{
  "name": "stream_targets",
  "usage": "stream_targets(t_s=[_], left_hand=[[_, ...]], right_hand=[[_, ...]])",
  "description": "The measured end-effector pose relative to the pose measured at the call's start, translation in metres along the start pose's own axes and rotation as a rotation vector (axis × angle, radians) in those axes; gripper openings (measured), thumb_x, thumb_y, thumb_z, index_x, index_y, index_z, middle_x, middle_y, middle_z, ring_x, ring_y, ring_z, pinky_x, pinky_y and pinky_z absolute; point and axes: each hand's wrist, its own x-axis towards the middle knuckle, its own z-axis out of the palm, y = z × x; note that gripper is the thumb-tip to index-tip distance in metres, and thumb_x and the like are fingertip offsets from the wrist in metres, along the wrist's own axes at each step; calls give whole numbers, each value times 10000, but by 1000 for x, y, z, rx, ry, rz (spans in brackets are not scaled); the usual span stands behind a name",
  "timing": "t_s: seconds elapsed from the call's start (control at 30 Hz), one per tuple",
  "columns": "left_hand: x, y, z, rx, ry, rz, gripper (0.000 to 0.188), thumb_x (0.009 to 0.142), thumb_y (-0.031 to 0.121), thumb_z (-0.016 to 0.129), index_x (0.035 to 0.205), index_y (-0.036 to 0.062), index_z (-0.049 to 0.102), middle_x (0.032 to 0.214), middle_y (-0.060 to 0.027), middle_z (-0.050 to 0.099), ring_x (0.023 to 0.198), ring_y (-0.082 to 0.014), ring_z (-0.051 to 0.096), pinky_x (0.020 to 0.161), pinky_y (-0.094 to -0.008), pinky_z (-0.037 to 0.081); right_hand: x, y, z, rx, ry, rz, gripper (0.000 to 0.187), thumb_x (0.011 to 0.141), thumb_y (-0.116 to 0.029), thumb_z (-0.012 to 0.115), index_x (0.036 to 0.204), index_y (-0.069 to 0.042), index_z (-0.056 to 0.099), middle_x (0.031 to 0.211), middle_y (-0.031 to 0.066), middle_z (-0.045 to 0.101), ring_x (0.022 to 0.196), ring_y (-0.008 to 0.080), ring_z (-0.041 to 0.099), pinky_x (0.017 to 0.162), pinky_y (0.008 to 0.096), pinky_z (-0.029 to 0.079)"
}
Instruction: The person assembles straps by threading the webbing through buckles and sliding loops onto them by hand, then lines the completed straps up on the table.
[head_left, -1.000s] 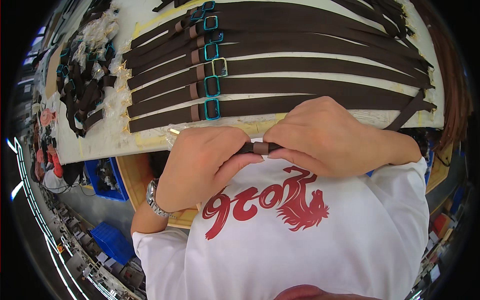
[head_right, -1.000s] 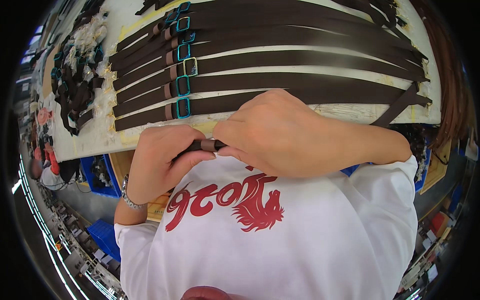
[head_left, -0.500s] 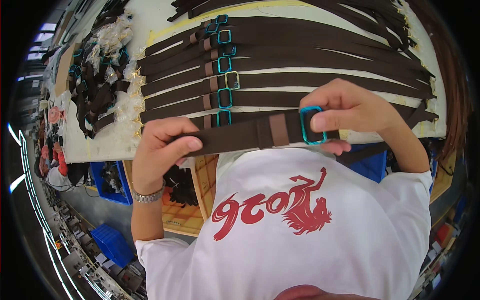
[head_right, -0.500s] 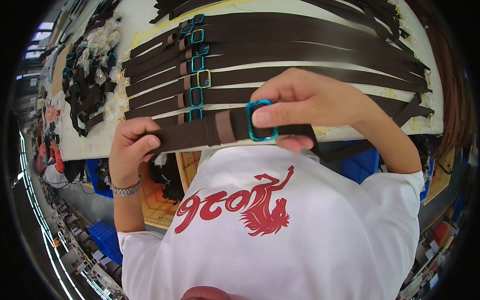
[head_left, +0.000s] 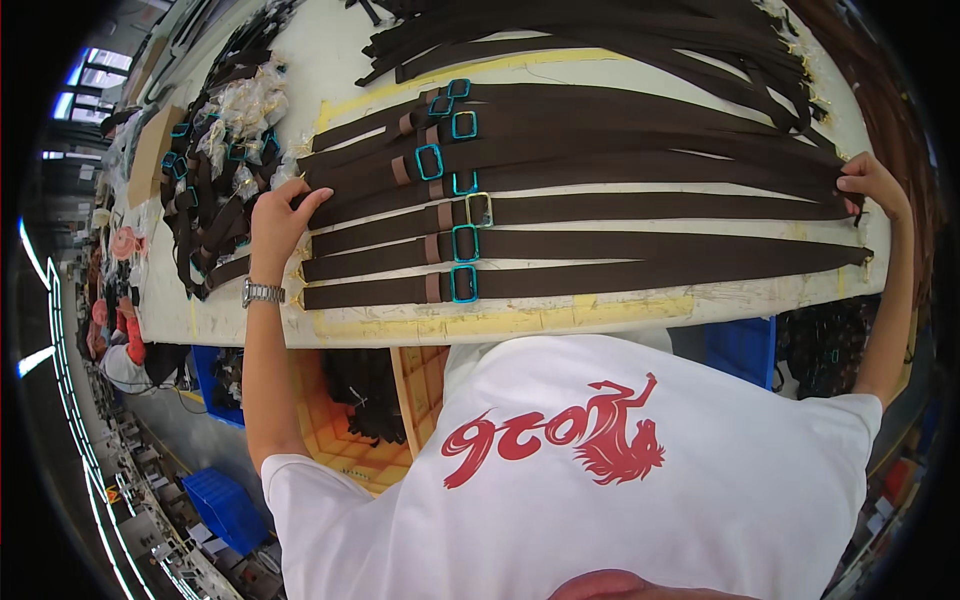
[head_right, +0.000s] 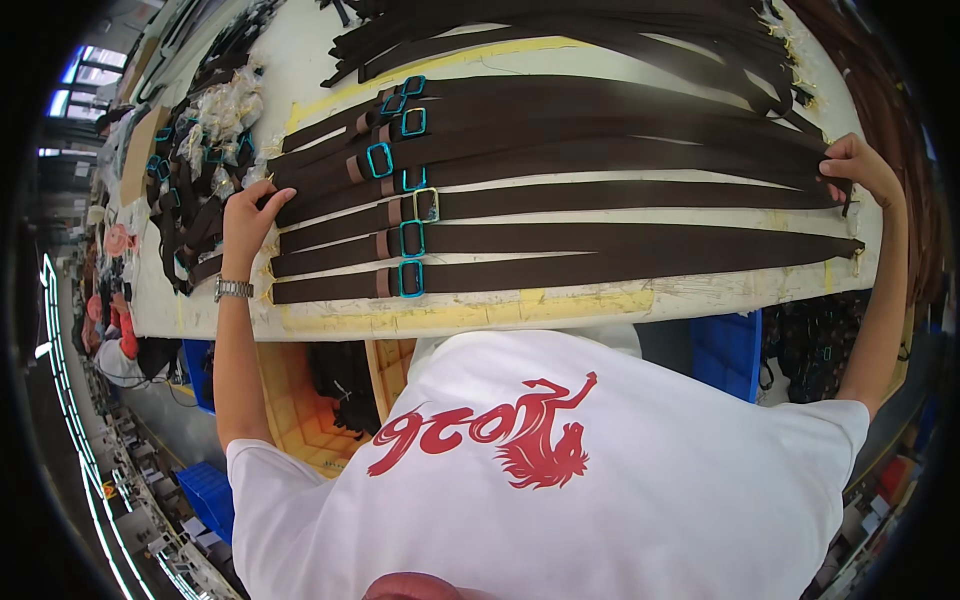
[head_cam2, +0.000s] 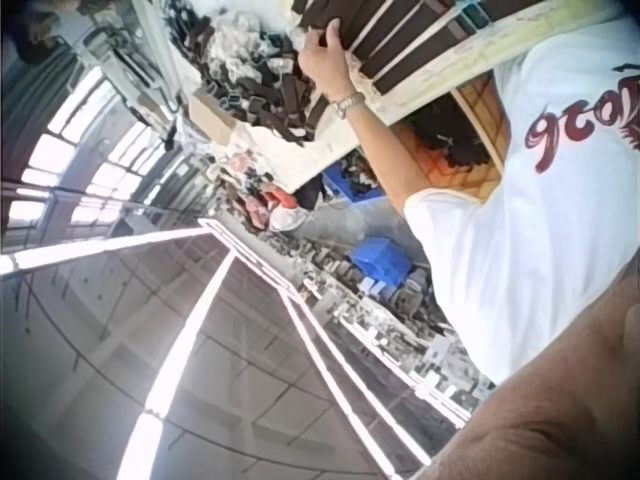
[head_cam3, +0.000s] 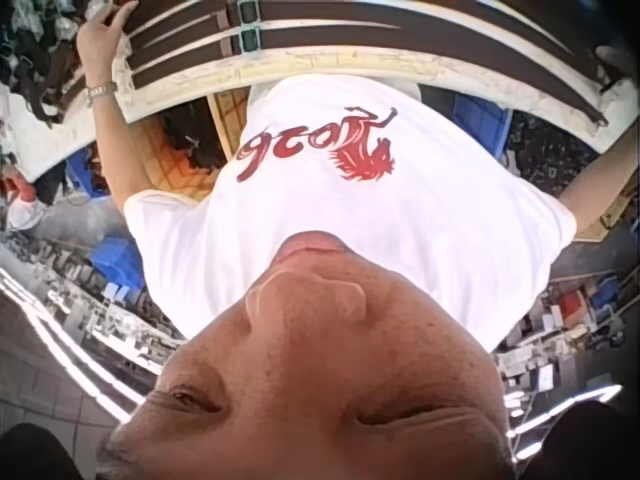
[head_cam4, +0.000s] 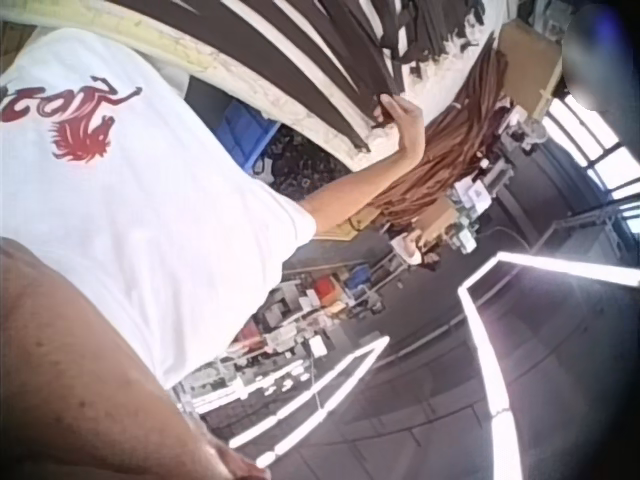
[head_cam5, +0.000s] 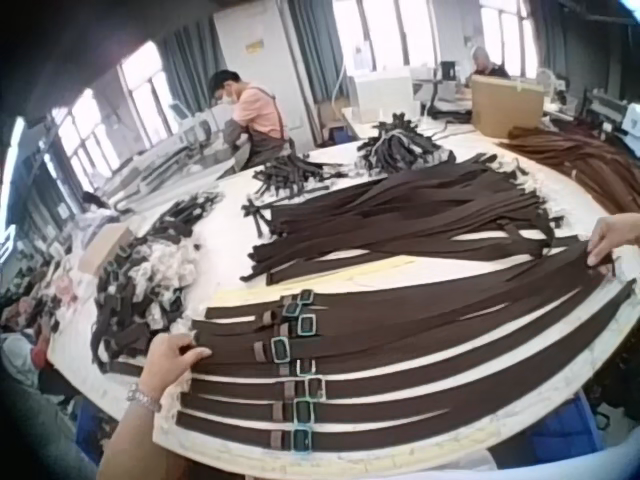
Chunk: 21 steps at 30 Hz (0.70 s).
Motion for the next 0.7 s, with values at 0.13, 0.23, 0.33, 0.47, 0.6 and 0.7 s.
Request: stream_targets(t_s=[0.13,0.23,0.33,0.47,0.6,0.7], left_hand=[[12,-2,23,75,-25,26,457,890,434,879,845,15,703,646,-166,612,577,-335,583,580,-416,450],[9,3,32,59,10,11,472,880,449,884,878,17,695,715,-162,659,660,-354,636,619,-435,478],[6,18,33,74,17,-4,409,881,384,886,924,27,692,877,-140,727,820,-355,686,703,-442,512],[-5,28,23,197,146,173,222,905,179,839,1016,48,697,1126,-110,737,1069,-341,671,937,-457,498],[-8,59,25,227,331,295,186,922,30,757,1098,27,698,1220,-142,709,1173,-382,645,1037,-494,491],[-25,105,26,95,318,309,158,913,17,761,1061,17,706,1237,-142,699,1197,-384,643,1025,-496,512]], right_hand=[[38,114,-76,-169,137,50,343,930,-245,843,762,9,686,568,28,604,472,107,564,478,283,429],[61,129,-53,-542,568,-61,398,888,-319,898,917,8,673,807,94,697,779,198,689,665,372,509],[77,110,-39,-722,526,168,401,877,-319,901,979,2,685,929,178,744,897,282,723,788,419,538],[86,17,6,-1102,625,193,343,887,-301,862,1044,-30,724,1015,197,766,1009,407,739,870,507,576],[126,-102,75,-934,879,-403,192,958,-226,769,967,-50,694,932,163,732,957,403,718,818,515,557],[181,-197,141,-766,788,-979,171,953,-179,763,1056,-66,687,981,106,682,984,345,672,848,465,551]])
